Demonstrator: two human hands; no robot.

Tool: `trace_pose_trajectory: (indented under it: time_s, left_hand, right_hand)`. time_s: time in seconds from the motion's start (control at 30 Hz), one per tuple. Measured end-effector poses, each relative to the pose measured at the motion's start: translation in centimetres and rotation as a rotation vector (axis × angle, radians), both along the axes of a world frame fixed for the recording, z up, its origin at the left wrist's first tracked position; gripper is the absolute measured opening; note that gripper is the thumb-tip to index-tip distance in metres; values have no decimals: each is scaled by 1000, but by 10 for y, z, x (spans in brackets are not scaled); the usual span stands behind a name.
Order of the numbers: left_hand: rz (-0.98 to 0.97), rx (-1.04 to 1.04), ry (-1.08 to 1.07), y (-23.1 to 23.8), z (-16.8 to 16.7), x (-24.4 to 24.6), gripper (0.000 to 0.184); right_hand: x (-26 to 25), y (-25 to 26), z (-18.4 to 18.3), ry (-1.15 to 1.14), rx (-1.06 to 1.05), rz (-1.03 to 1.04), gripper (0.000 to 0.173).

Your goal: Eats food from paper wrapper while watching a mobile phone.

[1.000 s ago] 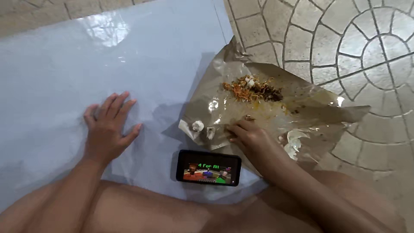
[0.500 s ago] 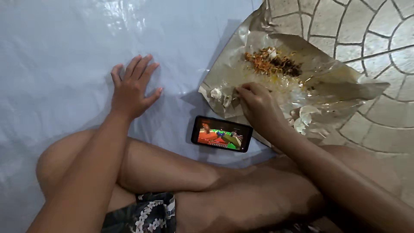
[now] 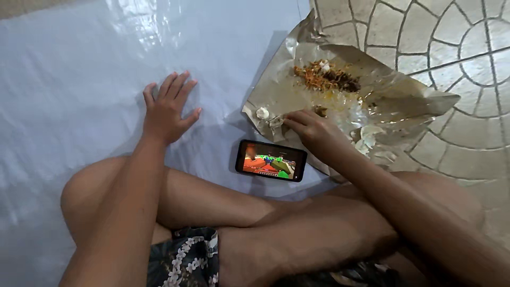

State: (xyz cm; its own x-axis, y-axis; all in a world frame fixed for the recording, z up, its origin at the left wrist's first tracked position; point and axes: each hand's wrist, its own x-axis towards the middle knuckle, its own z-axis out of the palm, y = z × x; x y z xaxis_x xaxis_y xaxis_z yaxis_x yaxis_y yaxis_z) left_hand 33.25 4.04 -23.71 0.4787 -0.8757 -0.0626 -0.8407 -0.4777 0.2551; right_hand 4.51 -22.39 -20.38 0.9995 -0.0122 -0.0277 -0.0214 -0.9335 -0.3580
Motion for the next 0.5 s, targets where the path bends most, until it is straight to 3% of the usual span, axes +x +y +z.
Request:
trace_pose_trajectory:
  time_s: [0.13, 0.5]
  left_hand:
    - [-9, 0, -9, 1, -1, 0, 70]
    - [2, 4, 3, 2, -1, 0, 70]
  right_hand:
    - [-11, -10, 5, 33, 38, 31, 32]
    - [-16, -2, 9, 42, 124, -46, 19]
